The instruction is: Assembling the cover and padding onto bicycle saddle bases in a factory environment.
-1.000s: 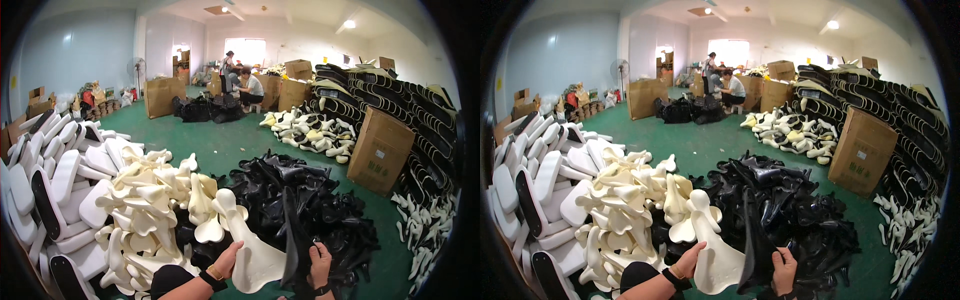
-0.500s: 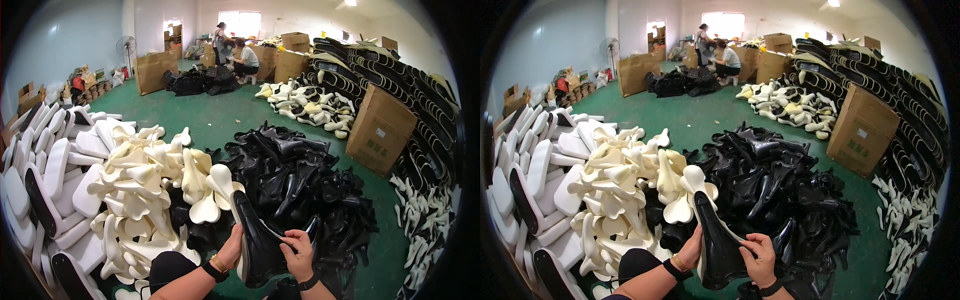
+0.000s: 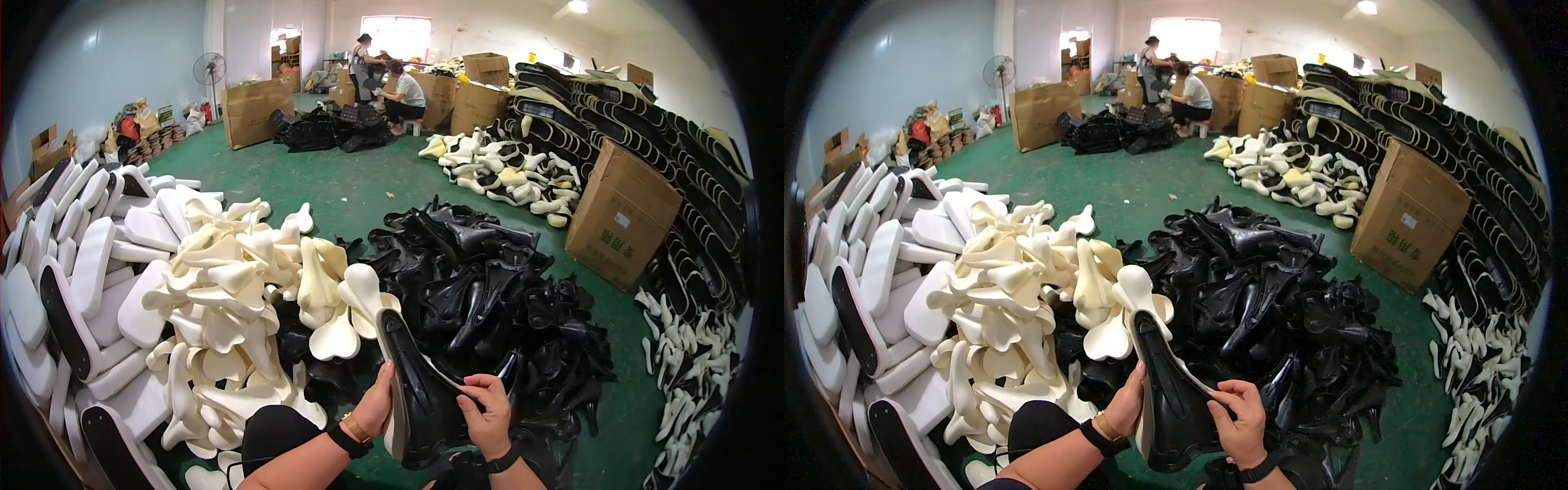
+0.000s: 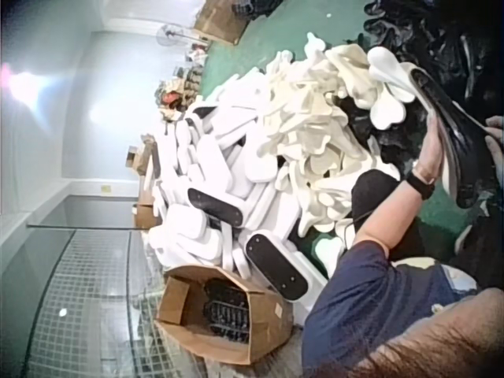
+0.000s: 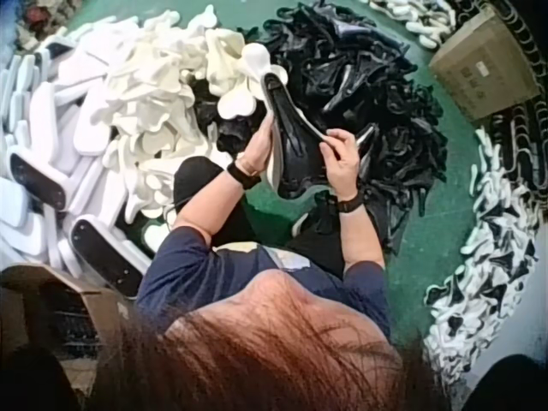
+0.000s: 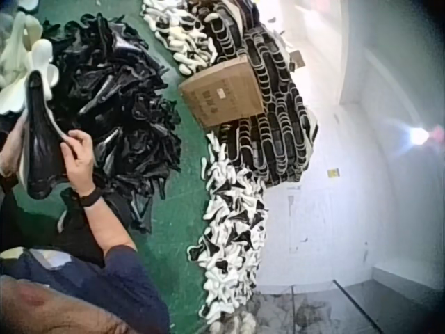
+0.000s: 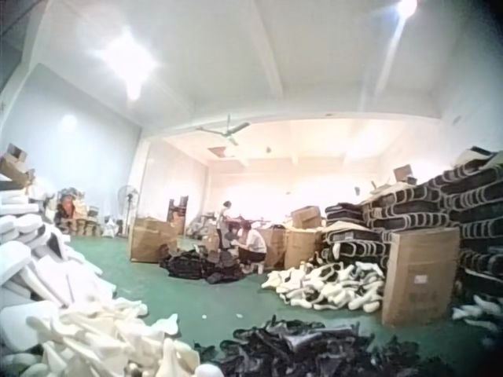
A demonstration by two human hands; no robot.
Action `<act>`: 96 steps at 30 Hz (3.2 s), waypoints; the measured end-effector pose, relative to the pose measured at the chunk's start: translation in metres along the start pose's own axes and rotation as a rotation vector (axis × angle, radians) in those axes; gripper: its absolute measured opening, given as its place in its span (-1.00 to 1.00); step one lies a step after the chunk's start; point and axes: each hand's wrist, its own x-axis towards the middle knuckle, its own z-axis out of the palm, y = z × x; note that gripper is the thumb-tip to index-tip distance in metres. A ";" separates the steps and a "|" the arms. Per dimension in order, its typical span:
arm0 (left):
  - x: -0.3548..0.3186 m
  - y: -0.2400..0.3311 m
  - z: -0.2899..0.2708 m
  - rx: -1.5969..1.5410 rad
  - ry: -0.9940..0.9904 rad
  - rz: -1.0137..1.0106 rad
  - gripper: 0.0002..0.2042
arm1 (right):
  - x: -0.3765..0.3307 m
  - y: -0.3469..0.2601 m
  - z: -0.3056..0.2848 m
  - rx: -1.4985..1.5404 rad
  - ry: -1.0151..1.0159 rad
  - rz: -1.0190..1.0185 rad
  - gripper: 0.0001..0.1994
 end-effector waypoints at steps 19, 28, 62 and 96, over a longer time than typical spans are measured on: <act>0.004 -0.010 0.000 0.235 -0.063 0.135 -0.45 | 0.001 0.010 0.003 -0.163 0.022 -0.114 -0.85; 0.002 -0.003 -0.001 0.155 -0.036 0.048 -0.56 | 0.001 0.016 0.014 -0.137 0.013 -0.085 -0.82; 0.005 0.006 -0.008 0.203 0.004 0.068 -0.69 | 0.001 0.031 0.002 0.260 -0.252 0.315 -0.66; 0.018 0.023 -0.017 0.373 -0.009 0.190 -0.63 | -0.203 0.038 -0.535 0.458 0.679 -0.021 -0.67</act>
